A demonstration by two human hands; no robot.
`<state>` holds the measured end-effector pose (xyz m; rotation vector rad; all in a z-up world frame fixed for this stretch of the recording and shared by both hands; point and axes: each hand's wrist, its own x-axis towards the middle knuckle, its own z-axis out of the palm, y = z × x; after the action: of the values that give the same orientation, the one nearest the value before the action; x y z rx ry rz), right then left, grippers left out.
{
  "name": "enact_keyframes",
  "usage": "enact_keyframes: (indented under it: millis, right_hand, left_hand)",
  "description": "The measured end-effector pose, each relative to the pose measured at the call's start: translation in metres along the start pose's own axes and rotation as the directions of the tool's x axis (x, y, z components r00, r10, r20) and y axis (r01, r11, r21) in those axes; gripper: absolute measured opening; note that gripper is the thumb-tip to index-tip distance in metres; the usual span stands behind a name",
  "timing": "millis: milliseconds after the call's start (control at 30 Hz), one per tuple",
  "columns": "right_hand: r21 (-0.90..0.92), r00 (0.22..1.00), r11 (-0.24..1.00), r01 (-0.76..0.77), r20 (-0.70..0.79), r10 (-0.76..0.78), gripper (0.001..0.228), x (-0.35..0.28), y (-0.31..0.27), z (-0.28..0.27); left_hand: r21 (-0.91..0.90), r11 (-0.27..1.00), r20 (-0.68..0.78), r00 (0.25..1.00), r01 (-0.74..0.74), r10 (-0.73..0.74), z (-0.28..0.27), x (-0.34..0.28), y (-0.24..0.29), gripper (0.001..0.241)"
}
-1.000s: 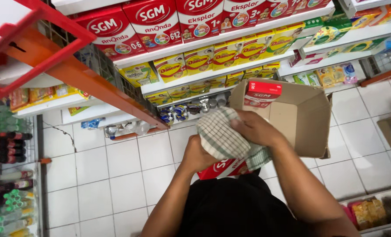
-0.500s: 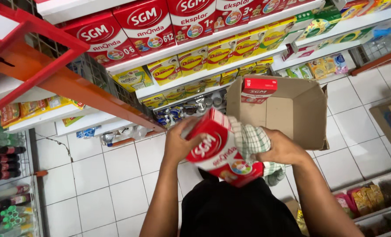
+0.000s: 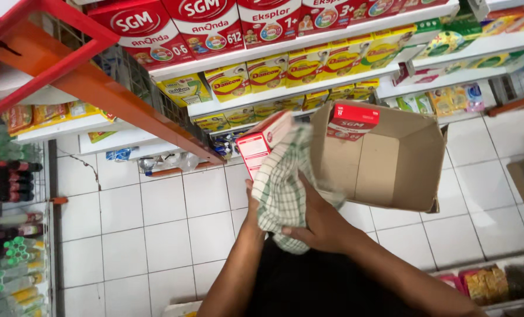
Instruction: The person wipes down boxes of milk powder with a cloth, scans the barcodes using a handheld scanner, and places them onto a retail shelf.
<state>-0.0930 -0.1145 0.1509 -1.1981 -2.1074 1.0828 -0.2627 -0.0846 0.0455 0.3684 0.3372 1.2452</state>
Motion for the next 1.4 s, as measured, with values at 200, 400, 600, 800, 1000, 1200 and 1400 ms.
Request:
enact_keyframes:
  millis: [200, 400, 600, 800, 1000, 1200, 1400]
  right_hand:
    - [-0.186, 0.961, 0.983, -0.005, -0.271, -0.046, 0.092, 0.043, 0.032, -0.05]
    - [0.119, 0.978, 0.991, -0.062, -0.193, 0.085, 0.072, 0.005, 0.099, -0.076]
    - [0.665, 0.899, 0.652, -0.364, 0.069, 0.432, 0.056, -0.045, 0.191, -0.092]
    - [0.646, 0.804, 0.735, -0.206, -0.316, 0.503, 0.049, -0.071, 0.234, -0.103]
    - [0.216, 0.901, 0.91, -0.354, -0.181, 0.393, 0.049, -0.055, 0.195, -0.209]
    - [0.22, 0.994, 0.97, -0.101, 0.055, 0.091, 0.054, -0.056, 0.154, -0.209]
    - [-0.078, 0.892, 0.9, -0.428, 0.12, 0.435, 0.06, -0.044, 0.228, -0.216]
  left_hand:
    - [-0.047, 0.99, -0.096, 0.987, -0.131, 0.126, 0.052, -0.018, -0.027, 0.109]
    - [-0.118, 0.966, -0.179, 0.962, -0.231, 0.208, 0.056, -0.009, -0.049, 0.097]
    - [0.047, 0.986, -0.205, 0.965, -0.159, 0.166, 0.06, 0.005, -0.084, 0.089]
    - [0.749, 0.654, -0.072, 0.967, -0.11, 0.245, 0.121, 0.012, -0.105, 0.068]
    - [0.992, 0.092, -0.094, 0.995, 0.09, 0.035, 0.163, 0.026, -0.117, 0.067]
    - [0.995, 0.039, -0.087, 0.996, 0.088, -0.015, 0.176, 0.034, -0.135, 0.072]
    - [0.993, 0.07, -0.095, 0.993, 0.091, 0.063, 0.179, 0.021, -0.128, 0.057]
